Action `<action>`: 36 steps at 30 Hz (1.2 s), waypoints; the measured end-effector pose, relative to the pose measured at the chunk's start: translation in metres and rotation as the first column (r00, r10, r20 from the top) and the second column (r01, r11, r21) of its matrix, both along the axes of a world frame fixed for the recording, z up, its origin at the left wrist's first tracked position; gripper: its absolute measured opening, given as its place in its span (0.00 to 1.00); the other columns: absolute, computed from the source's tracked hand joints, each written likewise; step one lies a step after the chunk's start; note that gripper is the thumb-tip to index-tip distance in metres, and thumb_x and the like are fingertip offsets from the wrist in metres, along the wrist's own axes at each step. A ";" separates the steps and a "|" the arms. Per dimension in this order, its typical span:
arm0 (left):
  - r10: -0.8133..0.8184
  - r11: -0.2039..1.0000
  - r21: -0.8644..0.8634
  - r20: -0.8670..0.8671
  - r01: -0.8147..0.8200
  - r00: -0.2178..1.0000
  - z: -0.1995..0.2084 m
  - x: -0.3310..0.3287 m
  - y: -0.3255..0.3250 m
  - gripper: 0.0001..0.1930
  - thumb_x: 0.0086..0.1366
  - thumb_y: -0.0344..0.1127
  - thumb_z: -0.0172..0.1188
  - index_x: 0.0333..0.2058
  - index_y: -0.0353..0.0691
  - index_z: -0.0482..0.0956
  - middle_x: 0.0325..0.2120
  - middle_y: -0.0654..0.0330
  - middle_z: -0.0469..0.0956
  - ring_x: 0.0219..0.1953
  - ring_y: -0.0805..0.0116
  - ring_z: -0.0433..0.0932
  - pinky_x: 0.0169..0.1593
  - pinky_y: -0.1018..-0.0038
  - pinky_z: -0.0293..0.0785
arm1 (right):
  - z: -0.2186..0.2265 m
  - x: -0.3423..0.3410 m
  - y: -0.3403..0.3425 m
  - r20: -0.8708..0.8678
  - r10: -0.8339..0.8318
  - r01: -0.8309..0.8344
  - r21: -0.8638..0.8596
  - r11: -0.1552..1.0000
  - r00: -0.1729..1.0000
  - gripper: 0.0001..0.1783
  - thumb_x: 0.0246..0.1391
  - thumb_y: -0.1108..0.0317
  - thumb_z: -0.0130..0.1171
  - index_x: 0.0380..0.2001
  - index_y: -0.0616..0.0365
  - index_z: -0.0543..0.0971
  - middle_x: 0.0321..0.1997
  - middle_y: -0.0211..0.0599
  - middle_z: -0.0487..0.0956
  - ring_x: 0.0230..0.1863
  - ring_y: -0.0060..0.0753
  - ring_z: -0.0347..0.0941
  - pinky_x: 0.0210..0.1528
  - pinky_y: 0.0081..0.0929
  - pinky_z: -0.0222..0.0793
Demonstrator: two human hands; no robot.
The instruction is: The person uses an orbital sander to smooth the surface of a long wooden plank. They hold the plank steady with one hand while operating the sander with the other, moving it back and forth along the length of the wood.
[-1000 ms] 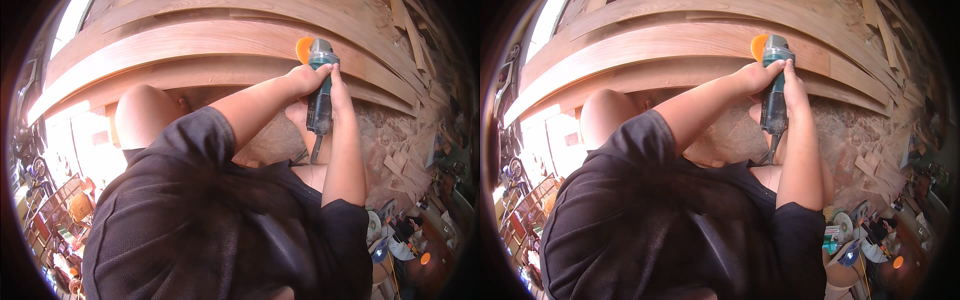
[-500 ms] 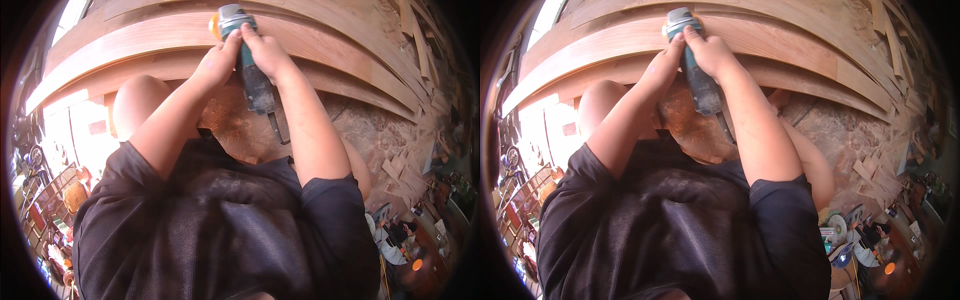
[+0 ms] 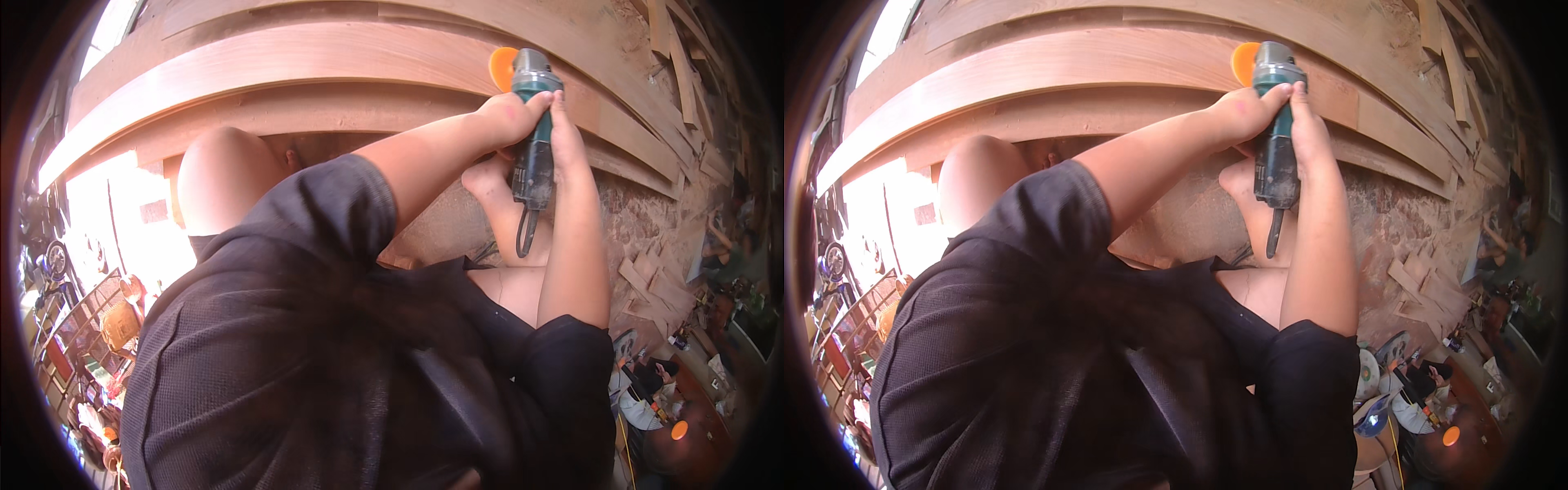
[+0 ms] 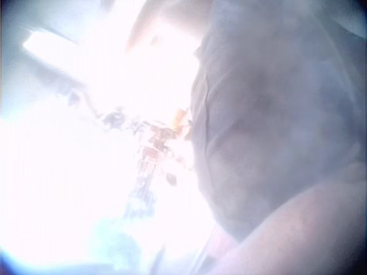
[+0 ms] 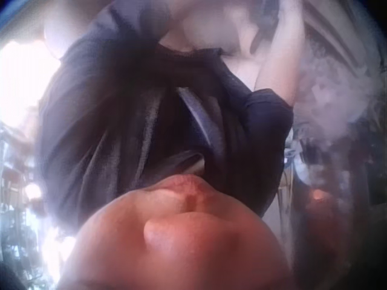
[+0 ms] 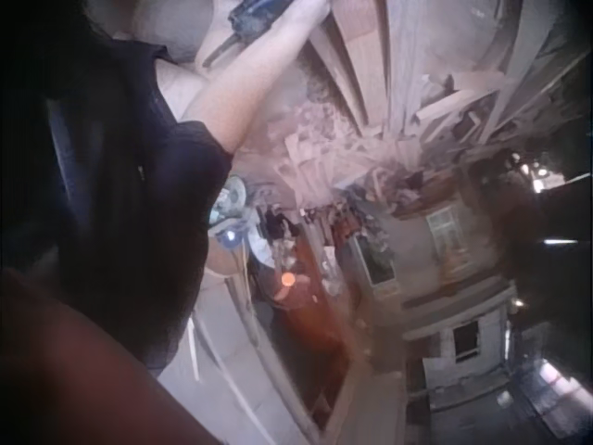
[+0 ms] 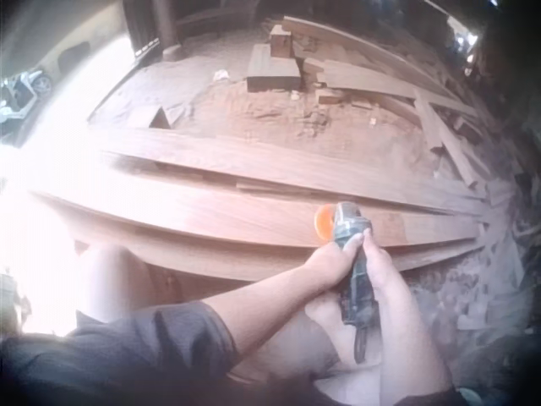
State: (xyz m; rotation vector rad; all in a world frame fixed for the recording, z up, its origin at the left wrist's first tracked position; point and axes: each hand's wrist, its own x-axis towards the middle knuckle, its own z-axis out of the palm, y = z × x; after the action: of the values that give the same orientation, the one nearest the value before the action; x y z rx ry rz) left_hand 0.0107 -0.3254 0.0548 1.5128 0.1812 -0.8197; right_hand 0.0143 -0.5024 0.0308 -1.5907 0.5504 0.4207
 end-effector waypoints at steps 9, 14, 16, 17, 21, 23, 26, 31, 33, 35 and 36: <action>0.022 0.994 0.104 0.029 -0.025 0.999 0.004 0.004 0.051 0.49 0.71 0.73 0.51 0.53 0.16 0.79 0.43 0.36 0.85 0.39 0.49 0.90 0.43 0.61 0.90 | -0.012 0.000 0.062 0.062 0.003 -0.019 0.254 0.967 0.998 0.42 0.75 0.32 0.43 0.66 0.63 0.71 0.60 0.54 0.79 0.56 0.49 0.83 0.58 0.45 0.84; 0.389 0.889 0.199 0.143 -0.412 0.910 -0.009 -0.024 0.153 0.49 0.73 0.72 0.49 0.53 0.16 0.80 0.40 0.41 0.85 0.43 0.55 0.87 0.50 0.63 0.83 | 0.009 0.010 0.181 0.136 0.296 -0.309 0.085 0.947 0.945 0.48 0.67 0.30 0.58 0.51 0.78 0.82 0.42 0.49 0.86 0.43 0.36 0.82 0.50 0.34 0.78; 0.460 0.798 0.315 0.231 -0.514 0.857 -0.006 -0.036 0.172 0.49 0.73 0.75 0.48 0.52 0.20 0.81 0.38 0.47 0.84 0.42 0.59 0.83 0.48 0.66 0.78 | 0.013 0.013 0.208 0.167 0.412 -0.428 0.078 0.900 0.896 0.48 0.67 0.30 0.58 0.50 0.78 0.82 0.44 0.52 0.86 0.44 0.38 0.83 0.51 0.34 0.78; 0.509 0.788 0.272 0.217 -0.553 0.833 -0.011 -0.040 0.180 0.49 0.73 0.75 0.47 0.51 0.21 0.82 0.37 0.48 0.84 0.41 0.59 0.83 0.48 0.67 0.78 | 0.014 0.015 0.218 0.167 0.472 -0.484 0.037 0.874 0.865 0.48 0.67 0.30 0.58 0.51 0.78 0.82 0.45 0.53 0.86 0.45 0.39 0.83 0.51 0.34 0.78; 0.523 0.810 0.189 0.194 -0.555 0.830 0.002 -0.040 0.152 0.47 0.74 0.74 0.46 0.51 0.24 0.83 0.37 0.48 0.84 0.41 0.60 0.83 0.49 0.66 0.78 | 0.008 0.028 0.193 0.170 0.521 -0.528 -0.005 0.849 0.836 0.48 0.68 0.30 0.56 0.53 0.77 0.82 0.45 0.53 0.87 0.47 0.39 0.83 0.53 0.35 0.78; 0.428 0.847 0.214 0.264 -0.486 0.864 -0.024 -0.026 0.124 0.49 0.74 0.75 0.44 0.50 0.21 0.83 0.40 0.40 0.86 0.45 0.51 0.86 0.53 0.61 0.79 | 0.010 0.030 0.155 0.157 0.478 -0.488 0.023 0.873 0.864 0.46 0.68 0.29 0.55 0.54 0.73 0.82 0.44 0.51 0.87 0.45 0.37 0.83 0.52 0.33 0.78; 0.286 0.930 0.190 0.160 -0.314 0.945 -0.030 0.004 0.059 0.50 0.74 0.73 0.44 0.50 0.17 0.82 0.43 0.31 0.85 0.50 0.40 0.87 0.56 0.58 0.82 | 0.006 0.032 0.081 0.115 0.310 -0.317 0.046 0.947 0.944 0.43 0.68 0.29 0.55 0.56 0.65 0.82 0.44 0.47 0.86 0.41 0.33 0.83 0.45 0.30 0.80; 0.032 0.997 0.071 0.071 -0.037 0.997 -0.003 0.035 -0.022 0.47 0.74 0.72 0.47 0.47 0.19 0.83 0.40 0.39 0.87 0.38 0.51 0.90 0.44 0.63 0.88 | 0.031 0.025 0.007 -0.060 0.032 -0.020 0.196 0.980 0.998 0.41 0.75 0.32 0.40 0.63 0.62 0.74 0.51 0.51 0.84 0.46 0.44 0.87 0.47 0.42 0.89; -0.031 0.993 0.118 0.105 0.019 0.994 -0.002 0.041 -0.034 0.47 0.73 0.73 0.46 0.47 0.22 0.84 0.40 0.39 0.87 0.38 0.52 0.89 0.46 0.63 0.85 | 0.042 0.017 0.009 -0.088 -0.056 0.072 0.200 0.977 0.995 0.42 0.75 0.31 0.40 0.65 0.62 0.71 0.54 0.54 0.83 0.47 0.50 0.86 0.46 0.48 0.89; -0.087 0.987 0.149 0.140 0.066 0.986 0.003 0.039 -0.032 0.48 0.72 0.75 0.45 0.45 0.24 0.86 0.35 0.39 0.86 0.38 0.52 0.88 0.47 0.63 0.83 | 0.040 0.013 0.017 -0.076 -0.147 0.161 0.236 0.958 0.986 0.43 0.74 0.31 0.41 0.65 0.63 0.71 0.54 0.56 0.82 0.46 0.51 0.86 0.45 0.50 0.89; -0.092 0.982 0.176 0.137 0.067 0.986 0.003 0.041 -0.023 0.48 0.72 0.75 0.44 0.44 0.24 0.86 0.34 0.40 0.86 0.37 0.52 0.88 0.47 0.63 0.83 | 0.035 0.013 0.024 -0.067 -0.159 0.171 0.257 0.951 0.985 0.43 0.74 0.31 0.42 0.65 0.64 0.71 0.53 0.55 0.82 0.46 0.51 0.86 0.45 0.50 0.89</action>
State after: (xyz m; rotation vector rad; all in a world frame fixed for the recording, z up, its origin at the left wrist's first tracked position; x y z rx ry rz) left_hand 0.0521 -0.3480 0.0582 1.7442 0.0850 -0.7695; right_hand 0.0278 -0.4785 0.0656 -1.2731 0.6305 0.3868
